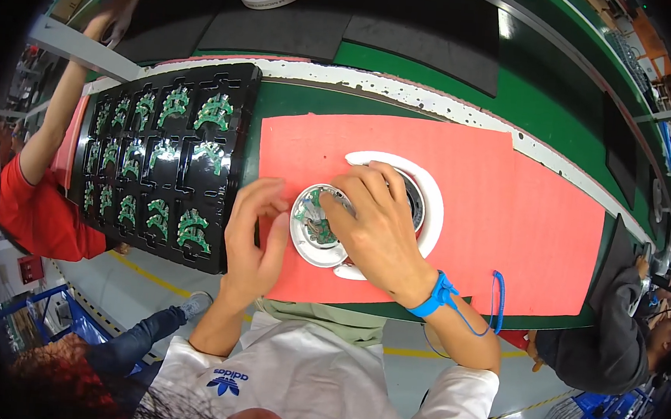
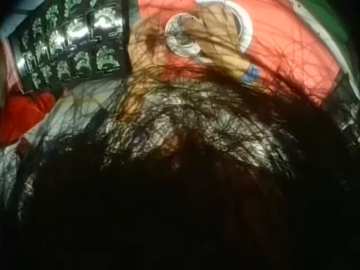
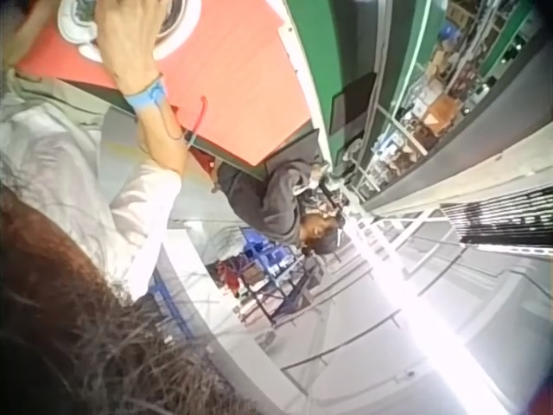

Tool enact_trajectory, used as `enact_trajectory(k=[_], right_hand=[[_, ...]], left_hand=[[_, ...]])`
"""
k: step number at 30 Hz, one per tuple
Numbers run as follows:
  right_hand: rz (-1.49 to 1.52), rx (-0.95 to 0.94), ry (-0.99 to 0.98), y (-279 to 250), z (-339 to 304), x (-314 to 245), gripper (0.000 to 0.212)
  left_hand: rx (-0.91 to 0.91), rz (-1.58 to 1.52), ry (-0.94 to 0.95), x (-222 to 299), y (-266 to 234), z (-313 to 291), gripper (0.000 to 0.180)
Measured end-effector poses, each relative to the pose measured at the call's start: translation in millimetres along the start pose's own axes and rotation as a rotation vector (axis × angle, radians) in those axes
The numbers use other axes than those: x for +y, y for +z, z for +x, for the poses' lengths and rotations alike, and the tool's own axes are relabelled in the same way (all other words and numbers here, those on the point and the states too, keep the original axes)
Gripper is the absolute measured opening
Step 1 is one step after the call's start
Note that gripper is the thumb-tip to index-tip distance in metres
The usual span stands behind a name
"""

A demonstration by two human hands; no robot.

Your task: The person assembles circular PCB components into white plastic ring housings by hand, working on a factory production line.

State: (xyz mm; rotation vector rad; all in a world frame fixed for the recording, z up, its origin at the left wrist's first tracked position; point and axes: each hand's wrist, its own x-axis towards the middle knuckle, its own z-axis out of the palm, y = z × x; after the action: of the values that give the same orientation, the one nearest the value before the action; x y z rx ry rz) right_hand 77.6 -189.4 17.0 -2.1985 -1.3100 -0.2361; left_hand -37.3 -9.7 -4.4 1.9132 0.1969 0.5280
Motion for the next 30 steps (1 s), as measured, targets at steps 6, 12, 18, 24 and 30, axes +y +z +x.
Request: enact_trajectory(k=[6, 12, 18, 24, 30], right_hand=[[-0.054, -0.003, -0.026, -1, 0, -2, 0.035], [-0.108, -0.023, -0.059, -3, 1, -5, 0.03], [-0.107, -0.039, -0.029, -3, 5, -4, 0.03], [-0.156, -0.159, 0.002, -6, 13, -2, 0.028], [0.04, -0.026, -0.008, -1, 2, 5, 0.034]], left_hand=[[-0.226, 0.203, 0.014, 4, -2, 22, 0.04], [-0.238, 0.298, 0.12, 1, -2, 24, 0.035], [-0.253, 0.351, 0.085, 5, 1, 25, 0.029], [-0.235, 0.337, 0.09, 0, 1, 26, 0.031], [-0.182, 0.288, 0.138, -9, 5, 18, 0.035]])
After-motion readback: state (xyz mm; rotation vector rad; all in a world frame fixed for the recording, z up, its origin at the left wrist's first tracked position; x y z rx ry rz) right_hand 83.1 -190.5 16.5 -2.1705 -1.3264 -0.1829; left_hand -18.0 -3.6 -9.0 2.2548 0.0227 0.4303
